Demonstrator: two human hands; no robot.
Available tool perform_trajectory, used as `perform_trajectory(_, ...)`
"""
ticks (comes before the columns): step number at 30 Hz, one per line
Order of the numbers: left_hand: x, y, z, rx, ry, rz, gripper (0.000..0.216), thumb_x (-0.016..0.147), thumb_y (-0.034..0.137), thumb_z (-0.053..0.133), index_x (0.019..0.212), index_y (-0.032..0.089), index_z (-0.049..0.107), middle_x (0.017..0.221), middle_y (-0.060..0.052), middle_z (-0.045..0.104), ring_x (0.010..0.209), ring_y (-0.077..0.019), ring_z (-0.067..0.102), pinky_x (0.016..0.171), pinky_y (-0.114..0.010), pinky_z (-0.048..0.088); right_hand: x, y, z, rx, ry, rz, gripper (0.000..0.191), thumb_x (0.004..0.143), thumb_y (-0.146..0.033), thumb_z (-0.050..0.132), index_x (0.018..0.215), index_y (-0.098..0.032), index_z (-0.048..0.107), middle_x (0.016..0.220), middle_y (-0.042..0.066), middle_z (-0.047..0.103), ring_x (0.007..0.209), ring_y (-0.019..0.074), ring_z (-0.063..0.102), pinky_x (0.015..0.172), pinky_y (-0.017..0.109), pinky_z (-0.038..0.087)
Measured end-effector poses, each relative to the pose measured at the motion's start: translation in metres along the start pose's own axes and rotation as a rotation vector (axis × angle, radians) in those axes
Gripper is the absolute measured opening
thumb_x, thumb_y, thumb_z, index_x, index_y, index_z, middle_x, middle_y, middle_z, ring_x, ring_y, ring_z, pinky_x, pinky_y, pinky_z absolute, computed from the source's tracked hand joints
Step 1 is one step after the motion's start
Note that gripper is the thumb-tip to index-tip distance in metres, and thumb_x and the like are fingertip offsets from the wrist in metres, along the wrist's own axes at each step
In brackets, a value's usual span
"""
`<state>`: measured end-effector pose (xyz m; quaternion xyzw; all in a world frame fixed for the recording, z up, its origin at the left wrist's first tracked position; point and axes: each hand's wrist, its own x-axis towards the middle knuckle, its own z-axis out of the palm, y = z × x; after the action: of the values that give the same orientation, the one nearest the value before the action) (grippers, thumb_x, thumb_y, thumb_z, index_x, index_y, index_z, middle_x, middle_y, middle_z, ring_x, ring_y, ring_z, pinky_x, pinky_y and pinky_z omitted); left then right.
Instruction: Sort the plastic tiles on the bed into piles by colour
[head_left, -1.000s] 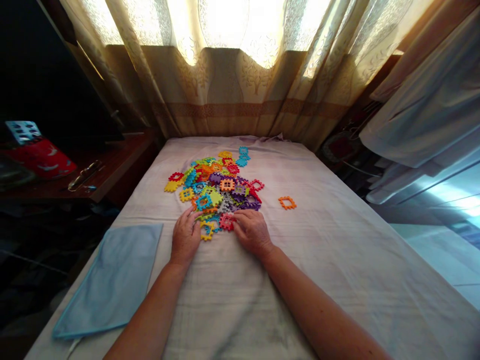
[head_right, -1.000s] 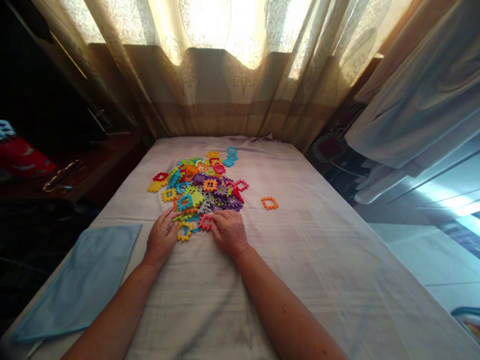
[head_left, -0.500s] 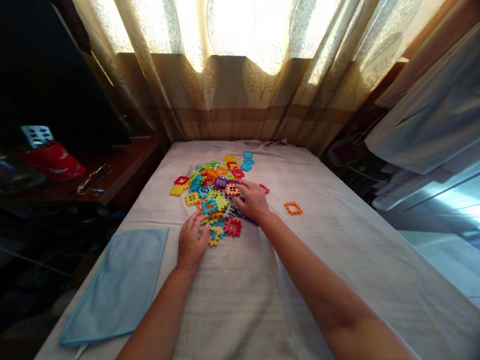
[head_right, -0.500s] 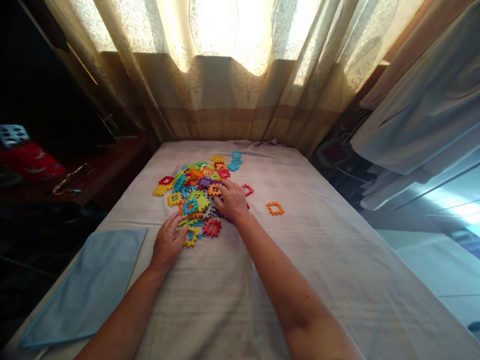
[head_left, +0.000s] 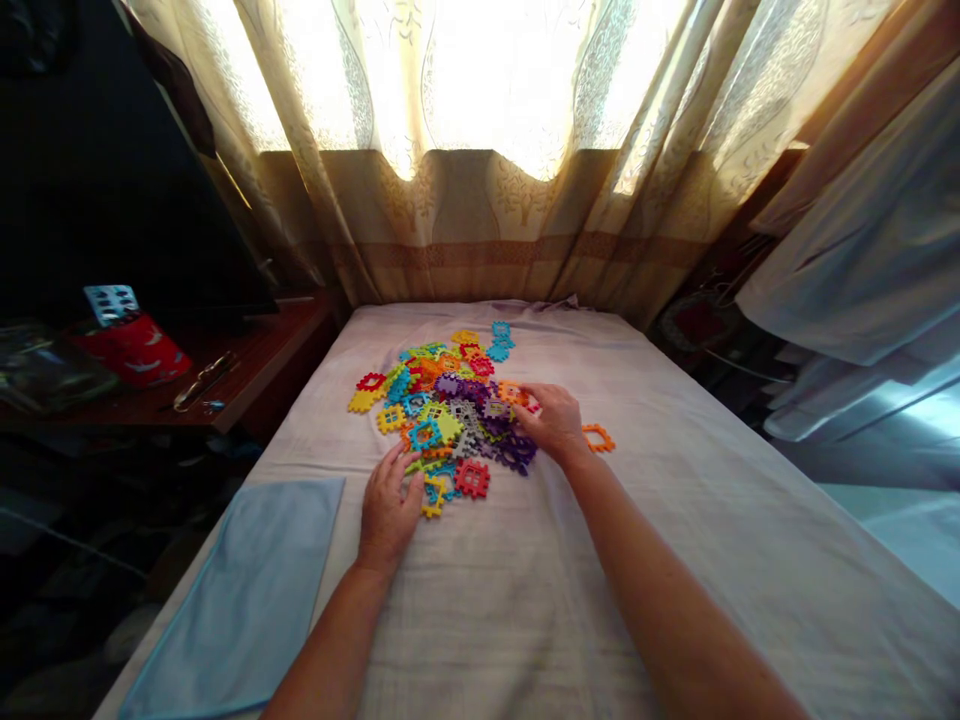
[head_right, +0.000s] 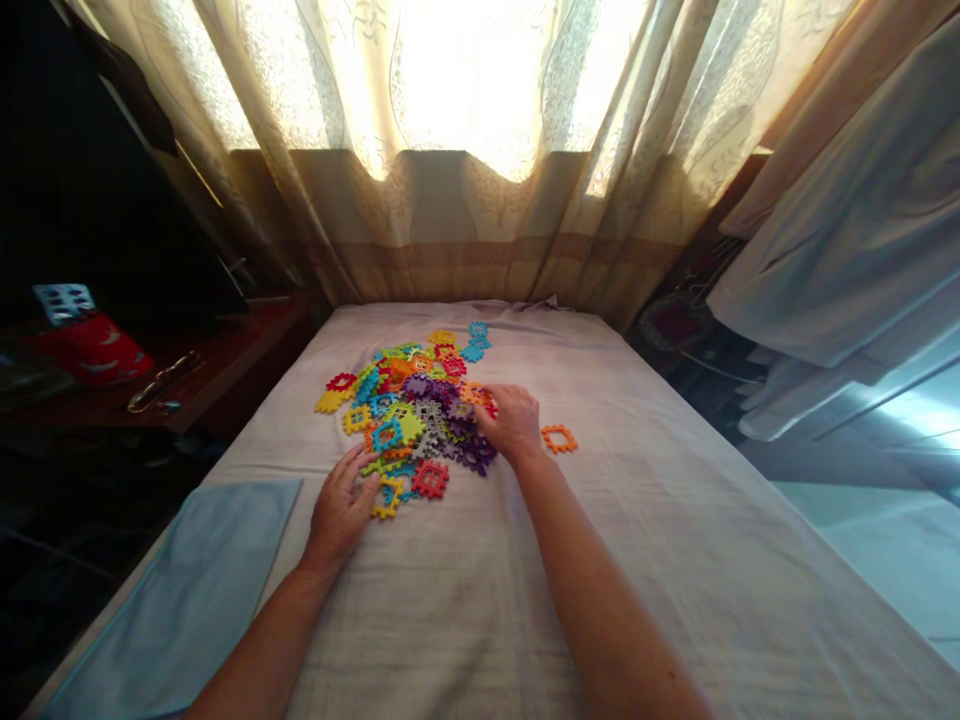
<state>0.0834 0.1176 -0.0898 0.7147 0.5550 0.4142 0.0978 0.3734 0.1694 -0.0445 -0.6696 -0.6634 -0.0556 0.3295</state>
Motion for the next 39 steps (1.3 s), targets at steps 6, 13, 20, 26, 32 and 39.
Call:
perform_trajectory(6,0.001,0.009,-0.007,-0.017,0.069,0.039,0.030,0.092,0.032,0.049,0.115,0.021,0.065,0.133,-0.011,0.062,0.124,-0.0256,0.058,0.104,-0.045,0.050,-0.039,0.087,-0.033,-0.180,-0.009,0.357,0.032,0.077,-0.042,0.063,0.101,-0.023,0.073,0.101,0.010,0.074,0.097,0.0296,0.064,0.080,0.041,0.048)
perform_trajectory(13,0.086,0.022,-0.003,0.109,-0.002,0.171,0.037,0.093,0.038,0.047,0.120,0.021,0.064,0.134,-0.010,0.062,0.126,-0.0250,0.056,0.111,-0.044,0.041,-0.046,0.106,-0.036,-0.046,0.010,0.345,0.024,0.075,-0.043,0.061,0.084,-0.025,0.073,0.099,0.009,0.074,0.096,0.0281,0.065,0.082,0.041,0.050)
perform_trajectory(20,0.226,0.035,0.052,0.432,-0.474,0.016,0.064,0.088,0.061,0.048,0.144,0.029,0.048,0.156,-0.011,0.039,0.144,-0.0365,0.033,0.114,-0.060,0.028,-0.046,0.076,-0.025,0.075,0.397,0.201,0.027,0.088,-0.036,0.049,0.082,-0.021,0.071,0.086,0.010,0.074,0.084,0.0235,0.066,0.083,0.038,0.051)
perform_trajectory(26,0.275,0.036,0.122,0.445,-0.628,-0.028,0.079,0.078,0.074,0.051,0.143,0.028,0.050,0.153,-0.015,0.043,0.143,-0.0446,0.032,0.109,-0.068,0.026,-0.049,0.066,-0.018,0.089,0.401,0.058,0.021,0.091,-0.029,0.052,0.085,-0.021,0.070,0.082,0.008,0.073,0.081,0.0209,0.066,0.080,0.035,0.052)
perform_trajectory(32,0.260,0.033,0.142,0.451,-0.776,-0.003,0.076,0.073,0.075,0.057,0.137,0.036,0.055,0.146,-0.010,0.052,0.141,-0.0441,0.035,0.110,-0.070,0.021,-0.049,0.067,-0.016,0.101,0.397,0.076,0.021,0.091,-0.030,0.052,0.085,-0.021,0.071,0.082,0.008,0.074,0.080,0.0203,0.068,0.078,0.034,0.054)
perform_trajectory(39,0.209,0.033,0.093,0.420,-0.867,0.174,0.064,0.080,0.065,0.058,0.137,0.036,0.055,0.151,-0.008,0.047,0.142,-0.0336,0.038,0.116,-0.055,0.025,-0.049,0.061,-0.011,0.085,0.362,0.057,0.023,0.090,-0.031,0.051,0.084,-0.022,0.071,0.083,0.008,0.075,0.080,0.0203,0.068,0.079,0.034,0.054)
